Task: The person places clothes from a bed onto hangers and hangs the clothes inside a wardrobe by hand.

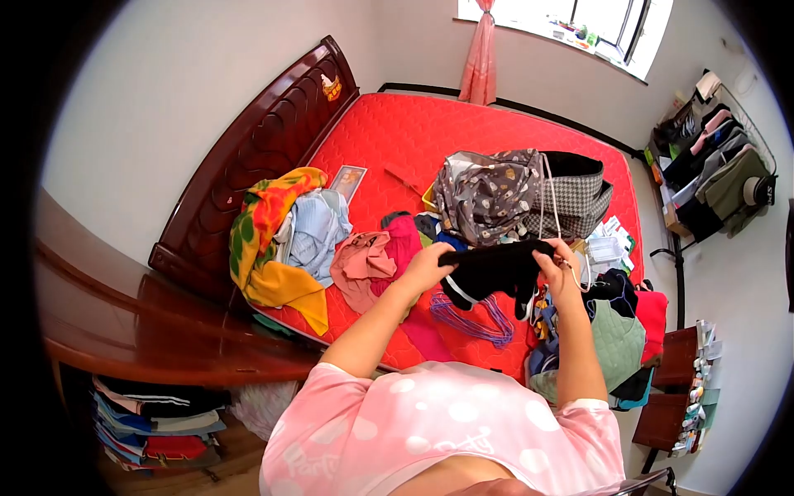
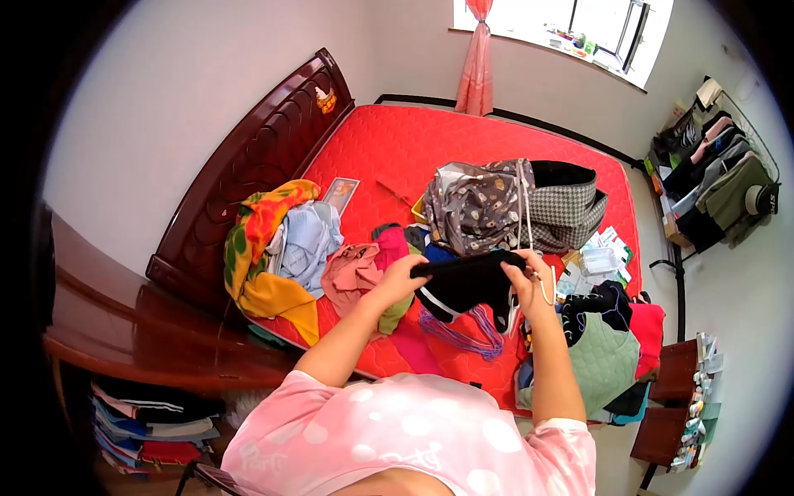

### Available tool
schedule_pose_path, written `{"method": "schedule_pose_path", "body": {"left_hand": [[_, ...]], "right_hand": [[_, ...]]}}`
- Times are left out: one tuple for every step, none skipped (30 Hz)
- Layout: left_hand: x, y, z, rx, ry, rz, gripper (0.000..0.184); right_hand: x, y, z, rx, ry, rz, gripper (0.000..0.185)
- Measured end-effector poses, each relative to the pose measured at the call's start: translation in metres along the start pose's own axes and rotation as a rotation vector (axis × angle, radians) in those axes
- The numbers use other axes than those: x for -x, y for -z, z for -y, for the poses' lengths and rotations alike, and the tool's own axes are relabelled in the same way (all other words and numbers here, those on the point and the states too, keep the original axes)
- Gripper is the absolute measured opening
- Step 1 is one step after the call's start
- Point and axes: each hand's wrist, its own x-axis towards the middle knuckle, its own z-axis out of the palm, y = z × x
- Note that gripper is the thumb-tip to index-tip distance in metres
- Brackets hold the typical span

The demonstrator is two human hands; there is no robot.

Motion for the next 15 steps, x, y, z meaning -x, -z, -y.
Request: {"method": "schedule_pose_path", "body": {"left_hand": [[-0.003,0.006,-0.001,0.098,0.101,-0.012,0.029],[-0.006,0.009,0.003,0.16,0.073,-0.084,0.033],[-0.01,0.014,0.003,0.239,0.032,-0.113,0.033],[-0.013,0.018,0.003,0.318,-0.011,-0.141,0.033],[-0.017,0.021,0.002,0.356,-0.013,-0.178,0.032],[-0.015,0.032,-0.017,0.423,0.079,-0.172,0.032],[-0.017,0.036,-0.022,0.408,0.066,-0.171,0.032],[-0.018,0.039,-0.025,0.393,0.053,-0.17,0.032],[-0.018,0.041,-0.027,0.359,0.038,-0.166,0.031],[-0.019,0.043,-0.028,0.325,0.024,-0.162,0.031],[-0.02,0.044,-0.031,0.29,0.009,-0.156,0.032],[-0.019,0.046,-0.041,0.307,0.006,-0.122,0.03],[-0.016,0.047,-0.057,0.323,0.004,-0.088,0.029],[-0.014,0.046,-0.069,0.34,0.002,-0.052,0.028],[-0.014,0.042,-0.075,0.38,-0.031,-0.01,0.026]], "right_hand": [[0.0,0.003,-0.002,0.01,0.037,-0.037,0.019],[0.0,0.006,-0.004,0.024,0.044,-0.054,0.019],[0.001,0.009,-0.006,-0.014,0.026,-0.071,0.019],[0.003,0.011,-0.008,-0.054,0.009,-0.09,0.018],[0.004,0.014,-0.013,-0.053,0.016,-0.101,0.018],[0.004,0.016,-0.02,-0.053,0.023,-0.113,0.018],[0.004,0.019,-0.027,-0.053,0.03,-0.125,0.018],[0.006,0.021,-0.034,-0.04,0.011,-0.108,0.019],[0.008,0.022,-0.038,-0.028,-0.008,-0.091,0.02],[0.011,0.024,-0.041,-0.016,-0.027,-0.075,0.021],[0.014,0.025,-0.045,0.048,-0.052,-0.063,0.026],[0.016,0.027,-0.048,0.08,-0.104,-0.03,0.03],[0.017,0.026,-0.046,0.026,-0.093,-0.014,0.028],[0.019,0.024,-0.043,-0.028,-0.083,0.0,0.027],[0.02,0.022,-0.045,0.007,-0.025,0.033,0.026]]}}
